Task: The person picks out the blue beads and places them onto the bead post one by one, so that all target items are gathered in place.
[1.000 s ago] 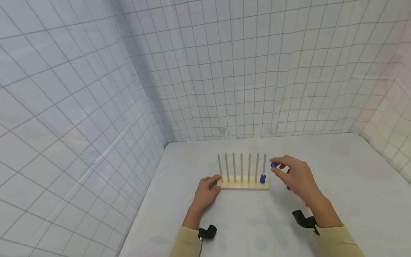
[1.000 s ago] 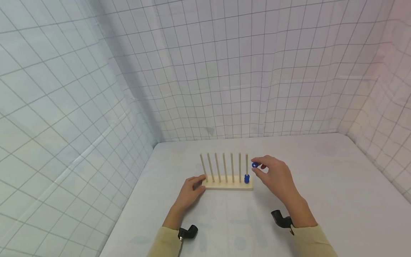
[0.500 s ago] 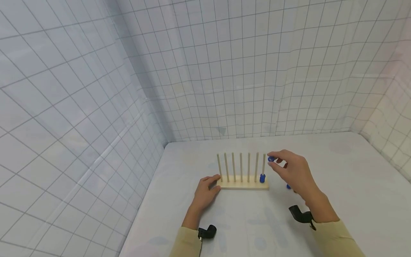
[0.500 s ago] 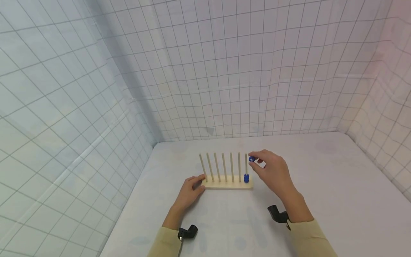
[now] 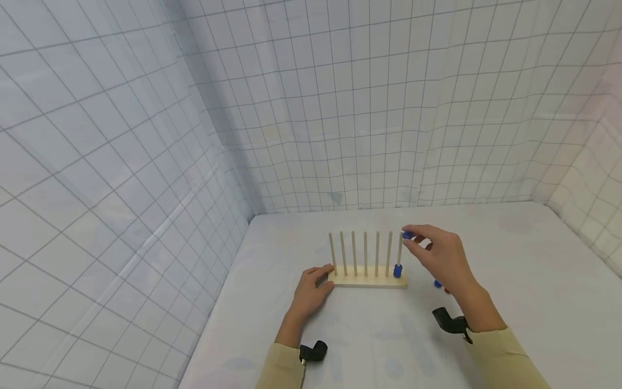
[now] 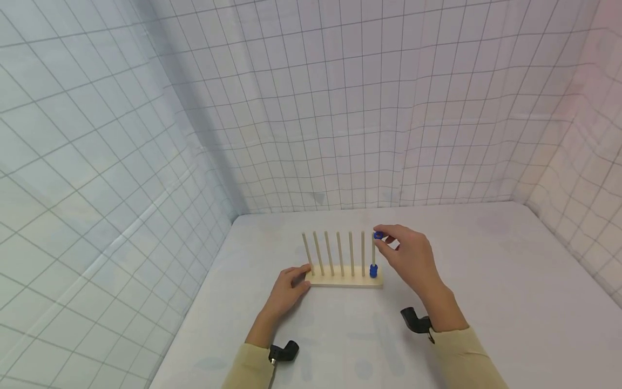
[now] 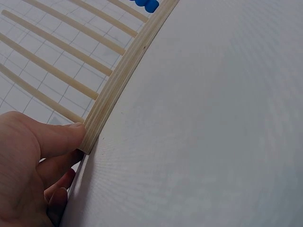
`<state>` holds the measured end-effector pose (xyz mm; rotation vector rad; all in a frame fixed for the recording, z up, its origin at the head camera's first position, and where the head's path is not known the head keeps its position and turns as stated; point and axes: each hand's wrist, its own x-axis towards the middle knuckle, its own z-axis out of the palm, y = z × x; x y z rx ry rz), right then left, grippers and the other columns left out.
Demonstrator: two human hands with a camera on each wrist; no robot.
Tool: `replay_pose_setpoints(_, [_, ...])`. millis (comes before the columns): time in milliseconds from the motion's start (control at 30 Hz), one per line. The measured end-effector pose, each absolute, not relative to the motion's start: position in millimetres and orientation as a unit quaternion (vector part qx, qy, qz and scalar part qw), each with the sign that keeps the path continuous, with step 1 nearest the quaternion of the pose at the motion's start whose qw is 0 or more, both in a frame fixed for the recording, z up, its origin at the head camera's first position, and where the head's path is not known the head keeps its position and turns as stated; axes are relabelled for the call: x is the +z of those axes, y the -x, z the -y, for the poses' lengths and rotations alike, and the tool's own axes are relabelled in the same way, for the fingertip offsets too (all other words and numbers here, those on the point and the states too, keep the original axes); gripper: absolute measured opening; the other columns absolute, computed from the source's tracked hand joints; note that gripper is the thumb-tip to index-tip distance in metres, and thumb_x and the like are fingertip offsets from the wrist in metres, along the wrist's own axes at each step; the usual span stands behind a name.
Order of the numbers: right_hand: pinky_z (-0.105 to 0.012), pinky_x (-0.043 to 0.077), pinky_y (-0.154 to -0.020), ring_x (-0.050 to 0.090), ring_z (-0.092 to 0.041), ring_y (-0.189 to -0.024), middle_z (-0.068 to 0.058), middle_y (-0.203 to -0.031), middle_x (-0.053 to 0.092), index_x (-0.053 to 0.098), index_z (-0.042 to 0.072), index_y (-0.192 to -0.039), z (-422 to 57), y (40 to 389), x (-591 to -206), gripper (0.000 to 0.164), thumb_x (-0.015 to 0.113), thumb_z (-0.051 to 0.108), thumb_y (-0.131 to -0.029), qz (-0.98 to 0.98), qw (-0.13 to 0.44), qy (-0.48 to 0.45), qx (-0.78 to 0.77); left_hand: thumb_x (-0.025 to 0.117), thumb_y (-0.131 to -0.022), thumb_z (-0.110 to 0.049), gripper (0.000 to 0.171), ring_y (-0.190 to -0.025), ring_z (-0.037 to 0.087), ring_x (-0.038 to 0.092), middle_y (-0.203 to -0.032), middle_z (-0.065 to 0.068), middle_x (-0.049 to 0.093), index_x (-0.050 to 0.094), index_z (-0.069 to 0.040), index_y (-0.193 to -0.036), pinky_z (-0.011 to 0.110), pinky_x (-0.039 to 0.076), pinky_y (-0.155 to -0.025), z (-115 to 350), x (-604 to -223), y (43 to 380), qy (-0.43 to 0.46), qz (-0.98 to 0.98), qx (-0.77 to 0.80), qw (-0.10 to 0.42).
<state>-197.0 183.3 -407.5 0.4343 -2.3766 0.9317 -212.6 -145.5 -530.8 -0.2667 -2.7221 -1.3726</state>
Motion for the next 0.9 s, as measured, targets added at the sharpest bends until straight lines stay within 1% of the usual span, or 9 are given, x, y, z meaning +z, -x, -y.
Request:
replay_pose_setpoints(233, [-0.03,0.052,-0.061,0.063,-0.013,-0.079,0.001,-0.098,0.074,0.075,0.014,-0.118,-179,203,-409,0.028,0.078,0.015,-0.09,0.882,0.276,-0.151,0.351,0.072,-0.092,-0.016,0.039,-0.13,0.034,0.047,-0.134,0.012,0.058,0.068,-0.016,-0.132,0.058,0.037,-0.105,145,-530,212,0.087,0.886,-0.455,0.039])
replay_pose_setpoints(433, [-0.034,0.055,-0.067,0.065,-0.016,-0.086,-0.001,-0.098,0.075,0.075,0.012,-0.118,-175,205,-409,0.028,0.077,0.017,-0.091,0.884,0.267,-0.14,0.357,0.072,-0.092,-0.016,0.04,-0.128,0.035,0.048,-0.133,0.015,0.058,0.068,-0.015,-0.132,0.058,0.038,-0.104,146,-531,212,0.091,0.887,-0.45,0.041])
replay_pose_setpoints(700, [-0.037,0.056,-0.067,0.066,-0.017,-0.086,-0.003,-0.099,0.075,0.075,0.01,-0.117,-171,207,-409,0.027,0.077,0.018,-0.091,0.885,0.267,-0.137,0.355,0.073,-0.091,-0.015,0.041,-0.129,0.034,0.048,-0.133,0.012,0.058,0.068,-0.015,-0.132,0.057,0.038,-0.105,146,-532,213,0.085,0.891,-0.444,0.039])
replay_pose_setpoints(767, [-0.037,0.056,-0.067,0.067,-0.018,-0.085,-0.004,-0.1,0.076,0.075,0.009,-0.117,-170,208,-409,0.027,0.076,0.018,-0.091,0.887,0.265,-0.137,0.352,0.073,-0.091,-0.014,0.04,-0.129,0.034,0.048,-0.132,0.013,0.058,0.069,-0.015,-0.131,0.058,0.038,-0.104,146,-532,213,0.087,0.89,-0.446,0.042])
replay_pose_setpoints(900, [-0.038,0.056,-0.067,0.067,-0.018,-0.084,-0.004,-0.097,0.076,0.075,0.009,-0.116,-169,208,-410,0.027,0.076,0.019,-0.092,0.891,0.258,-0.134,0.349,0.073,-0.091,-0.015,0.041,-0.129,0.034,0.048,-0.132,0.013,0.058,0.068,-0.015,-0.132,0.058,0.038,-0.104,145,-532,213,0.085,0.89,-0.446,0.041])
